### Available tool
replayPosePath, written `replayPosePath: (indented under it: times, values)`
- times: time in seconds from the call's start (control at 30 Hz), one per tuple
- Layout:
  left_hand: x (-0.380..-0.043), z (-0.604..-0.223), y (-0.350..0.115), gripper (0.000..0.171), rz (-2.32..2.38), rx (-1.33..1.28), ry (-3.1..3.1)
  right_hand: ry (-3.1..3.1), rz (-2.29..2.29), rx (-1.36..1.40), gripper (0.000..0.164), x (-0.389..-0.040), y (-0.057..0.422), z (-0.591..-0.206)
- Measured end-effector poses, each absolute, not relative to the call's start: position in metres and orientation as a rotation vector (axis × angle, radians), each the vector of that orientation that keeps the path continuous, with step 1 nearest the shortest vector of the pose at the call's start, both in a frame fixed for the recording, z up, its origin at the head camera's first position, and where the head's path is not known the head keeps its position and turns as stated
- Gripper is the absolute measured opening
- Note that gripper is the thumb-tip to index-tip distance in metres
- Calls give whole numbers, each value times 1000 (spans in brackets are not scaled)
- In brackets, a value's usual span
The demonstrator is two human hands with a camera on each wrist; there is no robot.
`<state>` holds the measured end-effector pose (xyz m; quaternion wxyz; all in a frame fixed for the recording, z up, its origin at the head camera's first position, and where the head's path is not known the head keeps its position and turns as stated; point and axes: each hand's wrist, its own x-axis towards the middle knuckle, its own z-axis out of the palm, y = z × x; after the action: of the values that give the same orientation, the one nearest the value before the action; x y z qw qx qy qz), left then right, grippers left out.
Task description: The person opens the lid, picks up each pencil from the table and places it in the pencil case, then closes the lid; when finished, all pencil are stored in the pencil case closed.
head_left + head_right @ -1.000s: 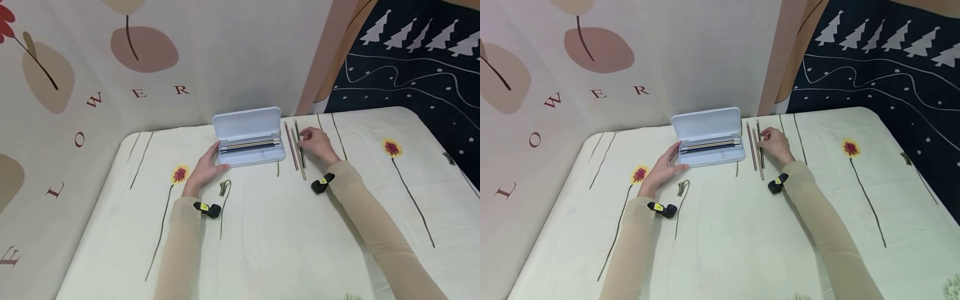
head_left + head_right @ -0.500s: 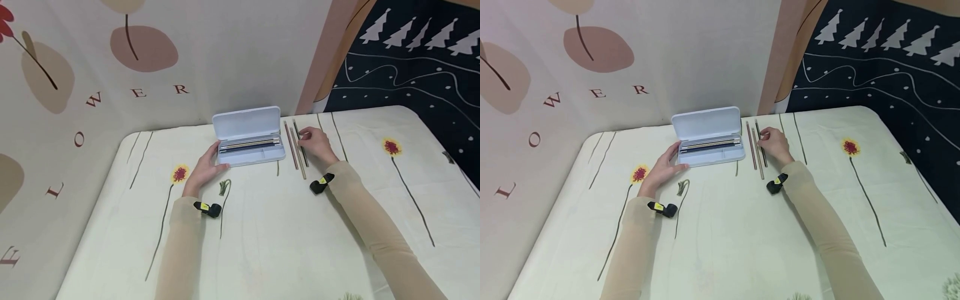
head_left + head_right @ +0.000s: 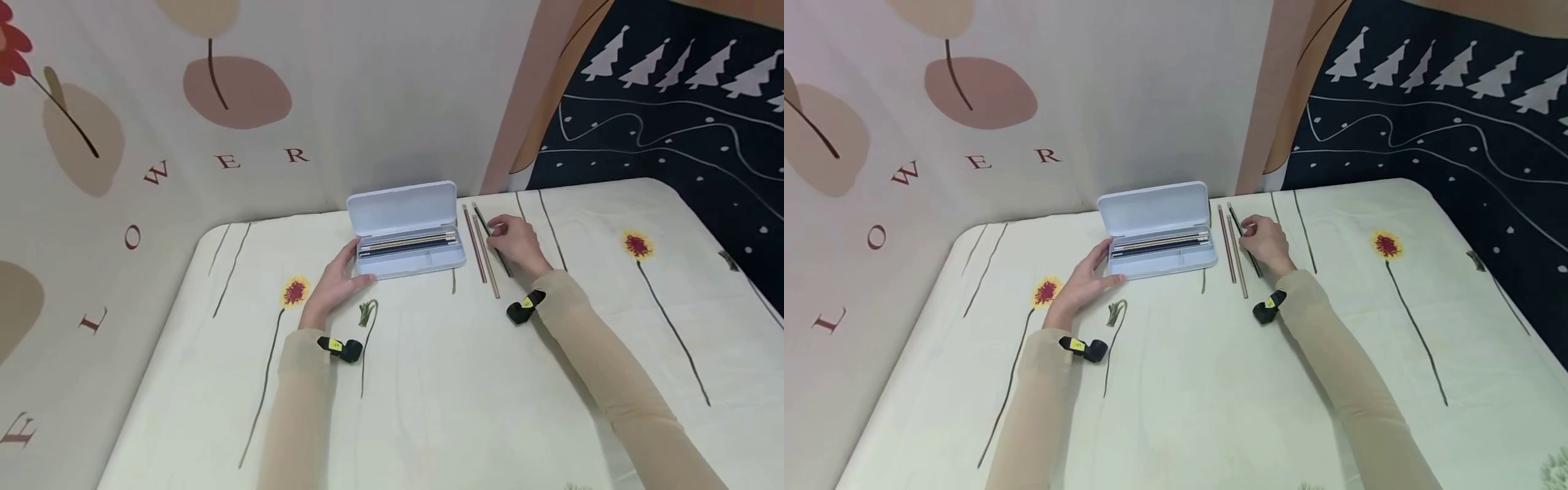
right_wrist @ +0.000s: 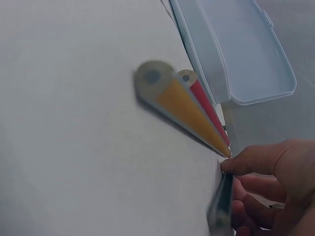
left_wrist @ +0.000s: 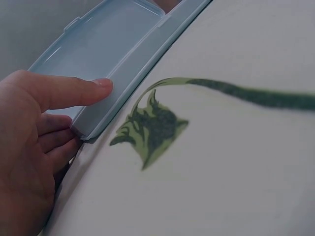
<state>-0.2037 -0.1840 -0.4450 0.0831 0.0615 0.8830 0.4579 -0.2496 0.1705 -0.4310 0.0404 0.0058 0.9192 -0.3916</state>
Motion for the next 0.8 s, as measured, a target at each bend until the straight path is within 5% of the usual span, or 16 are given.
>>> replayPosePath:
  times: [0.8]
  values:
    - [-206,-444,-183,87,1346,205,2641,2775,-1411,10,30,-244,191,-433]
